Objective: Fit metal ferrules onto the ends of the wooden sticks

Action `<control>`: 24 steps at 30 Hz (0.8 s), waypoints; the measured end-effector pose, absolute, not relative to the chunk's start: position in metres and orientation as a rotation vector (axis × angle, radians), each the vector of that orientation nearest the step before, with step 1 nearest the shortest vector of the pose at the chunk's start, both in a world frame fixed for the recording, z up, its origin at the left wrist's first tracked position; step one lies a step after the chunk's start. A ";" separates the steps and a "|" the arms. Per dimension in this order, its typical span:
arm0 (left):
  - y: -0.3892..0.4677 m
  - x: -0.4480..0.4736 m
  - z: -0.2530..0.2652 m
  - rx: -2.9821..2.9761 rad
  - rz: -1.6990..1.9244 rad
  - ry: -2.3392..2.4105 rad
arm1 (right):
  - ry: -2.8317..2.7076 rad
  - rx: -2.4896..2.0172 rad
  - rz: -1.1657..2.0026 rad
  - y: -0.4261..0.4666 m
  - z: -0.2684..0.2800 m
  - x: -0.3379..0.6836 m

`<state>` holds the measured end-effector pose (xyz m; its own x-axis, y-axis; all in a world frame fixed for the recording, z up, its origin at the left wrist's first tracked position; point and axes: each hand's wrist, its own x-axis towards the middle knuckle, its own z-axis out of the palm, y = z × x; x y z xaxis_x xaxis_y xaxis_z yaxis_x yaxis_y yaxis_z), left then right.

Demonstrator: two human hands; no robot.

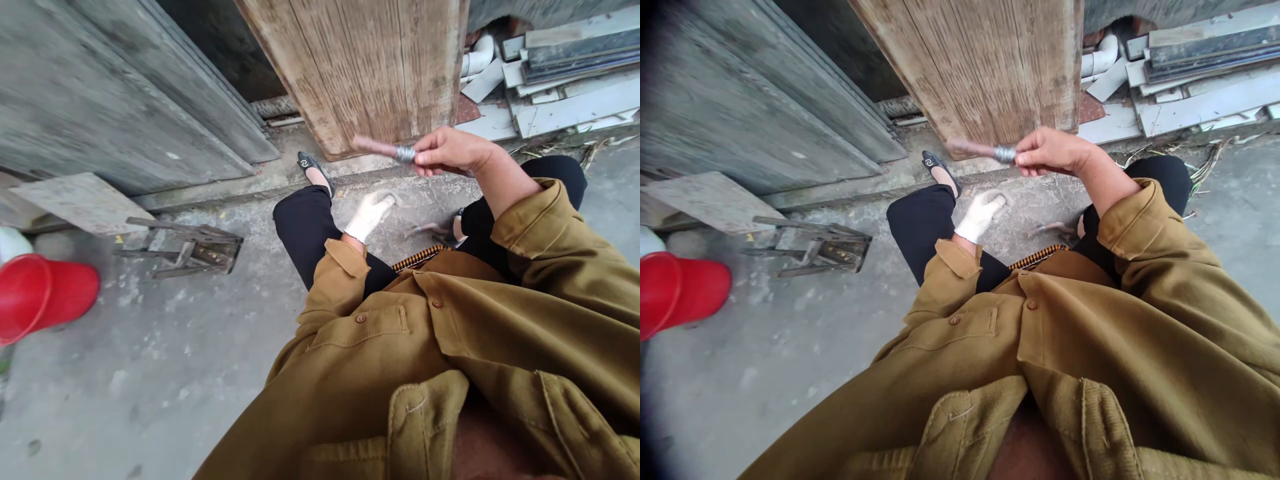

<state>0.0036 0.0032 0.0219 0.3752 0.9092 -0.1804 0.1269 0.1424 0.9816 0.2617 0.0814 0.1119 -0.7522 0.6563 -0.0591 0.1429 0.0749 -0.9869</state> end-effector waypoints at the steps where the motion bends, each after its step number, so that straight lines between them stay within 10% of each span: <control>1: 0.001 0.006 0.022 1.303 0.695 1.000 | -1.907 -0.887 1.625 0.085 0.107 0.262; 9: -0.003 0.005 0.023 1.477 0.593 0.889 | -2.631 -1.806 0.766 0.093 0.072 0.245; 18: 0.010 -0.002 0.012 1.434 0.888 1.149 | -2.781 -1.107 2.136 0.058 0.099 0.224; 24: 0.011 0.010 0.011 1.302 0.808 1.011 | -1.848 -1.327 1.510 0.076 0.113 0.246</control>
